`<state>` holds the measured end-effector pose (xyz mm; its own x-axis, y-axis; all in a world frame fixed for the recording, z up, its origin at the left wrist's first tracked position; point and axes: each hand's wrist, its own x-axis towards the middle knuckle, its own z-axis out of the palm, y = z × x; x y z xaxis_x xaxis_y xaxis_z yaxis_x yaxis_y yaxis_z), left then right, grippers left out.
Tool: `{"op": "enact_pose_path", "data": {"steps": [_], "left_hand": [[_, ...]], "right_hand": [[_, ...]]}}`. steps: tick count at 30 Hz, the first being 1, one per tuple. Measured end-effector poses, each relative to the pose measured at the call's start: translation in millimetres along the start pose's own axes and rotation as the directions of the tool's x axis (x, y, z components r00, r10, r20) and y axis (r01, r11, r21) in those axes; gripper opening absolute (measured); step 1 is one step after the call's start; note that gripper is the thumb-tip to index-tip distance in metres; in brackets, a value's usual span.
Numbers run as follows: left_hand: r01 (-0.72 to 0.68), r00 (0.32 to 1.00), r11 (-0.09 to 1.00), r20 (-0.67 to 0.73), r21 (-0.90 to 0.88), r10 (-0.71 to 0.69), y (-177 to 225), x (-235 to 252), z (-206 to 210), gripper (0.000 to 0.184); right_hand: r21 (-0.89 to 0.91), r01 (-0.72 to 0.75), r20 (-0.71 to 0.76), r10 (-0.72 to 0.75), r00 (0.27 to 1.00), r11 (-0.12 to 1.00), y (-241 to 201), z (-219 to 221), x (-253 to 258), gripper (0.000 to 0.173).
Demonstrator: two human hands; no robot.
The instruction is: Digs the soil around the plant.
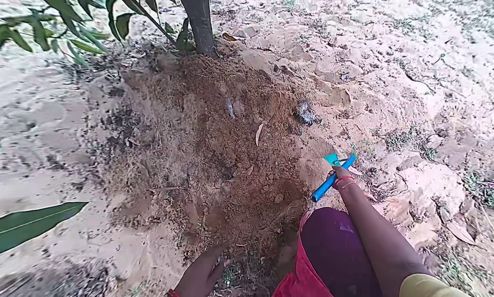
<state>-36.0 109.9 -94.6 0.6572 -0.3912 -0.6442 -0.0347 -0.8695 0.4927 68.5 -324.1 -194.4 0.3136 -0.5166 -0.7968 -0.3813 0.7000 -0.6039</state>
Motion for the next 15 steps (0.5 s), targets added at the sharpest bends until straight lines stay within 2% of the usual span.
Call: {"op": "enact_pose_path", "data": {"steps": [2, 5, 7, 9, 10, 11, 12, 13, 14, 15], "left_hand": [[-0.094, 0.994, 0.992, -0.067, -0.089, 0.088, 44.1, 25.3, 3.4, 0.051], [-0.19, 0.976, 0.981, -0.104, 0.044, 0.194, 150.7, 77.6, -19.3, 0.068], [-0.124, 0.992, 0.971, 0.017, 0.205, 0.123, 213.5, 122.1, -31.1, 0.084], [-0.032, 0.995, 0.926, 0.103, 0.376, -0.007, 242.4, 167.8, -15.5, 0.083], [0.006, 0.994, 0.907, 0.1, 0.422, -0.053, 243.0, 183.7, -1.0, 0.076], [0.035, 0.994, 0.894, 0.077, 0.446, -0.077, 240.3, 193.6, 10.5, 0.064], [0.05, 0.994, 0.884, 0.059, 0.465, -0.088, 235.7, 198.1, 18.1, 0.055], [0.052, 0.994, 0.873, 0.057, 0.485, -0.091, 228.9, 199.7, 23.6, 0.051], [0.04, 0.995, 0.864, 0.064, 0.501, -0.083, 220.9, 200.7, 25.2, 0.052], [0.014, 0.994, 0.855, 0.082, 0.519, -0.066, 213.0, 201.6, 23.4, 0.053]], "right_hand": [[0.074, 0.002, 0.001, -0.002, 1.0, 0.997, -4.0, 9.4, -16.2, 0.006], [0.134, -0.035, 0.065, 0.026, 0.998, 0.99, 1.9, 28.3, -43.6, 0.01], [0.217, -0.084, 0.149, 0.052, 0.988, 0.973, 12.4, 37.6, -55.3, 0.018], [0.238, -0.144, 0.222, 0.091, 0.971, 0.961, 18.5, 37.7, -55.0, 0.026], [0.17, -0.173, 0.252, 0.127, 0.959, 0.97, 20.7, 32.9, -53.2, 0.028], [0.008, -0.163, 0.28, 0.154, 0.948, 0.987, 19.6, 26.4, -50.3, 0.032], [-0.247, -0.091, 0.306, 0.166, 0.937, 0.965, 16.1, 16.6, -47.1, 0.041], [-0.558, 0.071, 0.334, 0.146, 0.931, 0.827, 11.5, 3.9, -43.5, 0.046], [-0.802, 0.279, 0.378, 0.086, 0.922, 0.529, 3.7, -8.7, -40.7, 0.049], [-0.889, 0.428, 0.433, -0.007, 0.901, 0.165, -6.7, -20.0, -39.1, 0.049]]}}
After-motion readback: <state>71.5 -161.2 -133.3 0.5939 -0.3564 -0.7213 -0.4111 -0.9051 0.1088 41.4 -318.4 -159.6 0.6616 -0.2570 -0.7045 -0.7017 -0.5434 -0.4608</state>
